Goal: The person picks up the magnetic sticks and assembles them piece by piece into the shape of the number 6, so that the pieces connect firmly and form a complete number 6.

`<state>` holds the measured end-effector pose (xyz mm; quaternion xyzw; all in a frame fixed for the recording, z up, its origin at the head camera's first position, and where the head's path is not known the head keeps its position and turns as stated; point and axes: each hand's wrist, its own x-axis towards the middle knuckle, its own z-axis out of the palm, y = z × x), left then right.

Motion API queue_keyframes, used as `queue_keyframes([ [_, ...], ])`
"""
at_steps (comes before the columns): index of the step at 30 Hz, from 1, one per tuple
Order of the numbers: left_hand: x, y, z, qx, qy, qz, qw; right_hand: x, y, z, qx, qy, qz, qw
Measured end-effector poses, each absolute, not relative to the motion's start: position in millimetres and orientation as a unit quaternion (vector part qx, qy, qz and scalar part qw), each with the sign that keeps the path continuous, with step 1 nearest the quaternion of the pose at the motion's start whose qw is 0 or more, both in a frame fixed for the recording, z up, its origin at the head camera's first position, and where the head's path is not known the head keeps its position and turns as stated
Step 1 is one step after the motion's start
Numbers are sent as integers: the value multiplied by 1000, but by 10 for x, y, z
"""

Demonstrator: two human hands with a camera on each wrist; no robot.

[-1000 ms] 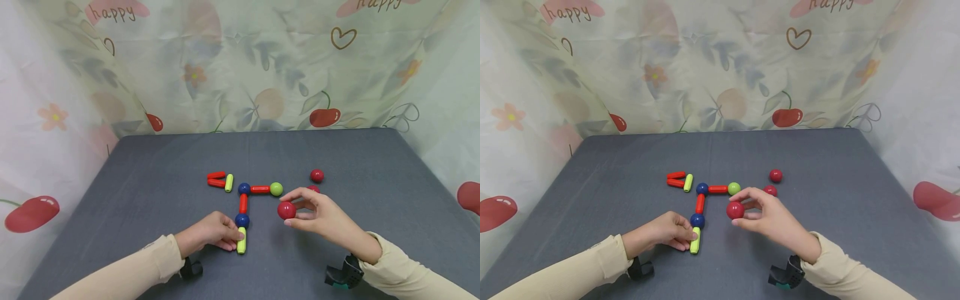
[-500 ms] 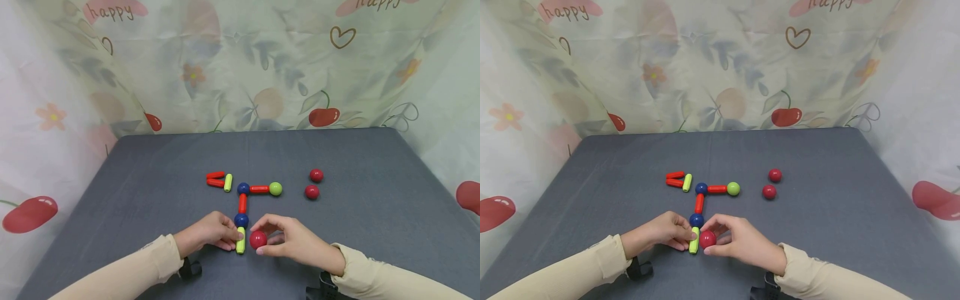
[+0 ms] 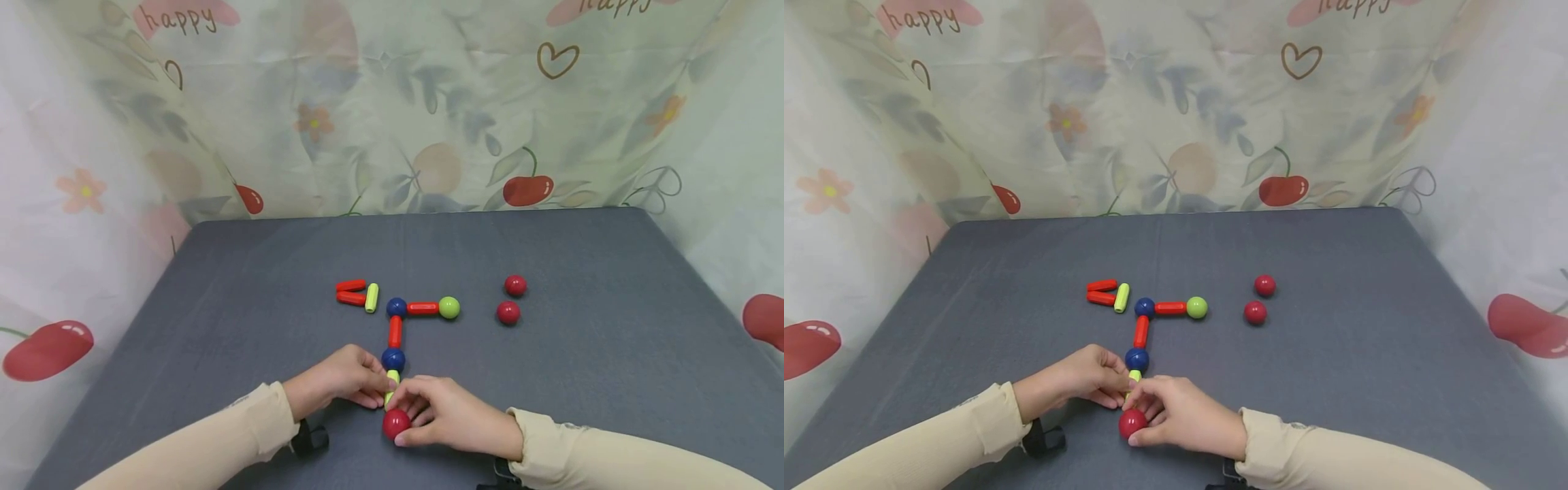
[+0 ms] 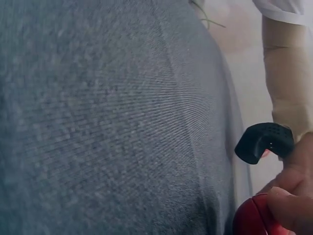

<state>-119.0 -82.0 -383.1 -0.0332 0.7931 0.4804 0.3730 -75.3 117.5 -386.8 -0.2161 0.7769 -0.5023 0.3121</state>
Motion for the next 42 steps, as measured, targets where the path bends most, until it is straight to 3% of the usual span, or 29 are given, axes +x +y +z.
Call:
queue_keyframes([
  [42, -1215, -846, -3798, -38, 770, 498, 398, -788, 1123, -3970, -224, 785, -491, 304],
])
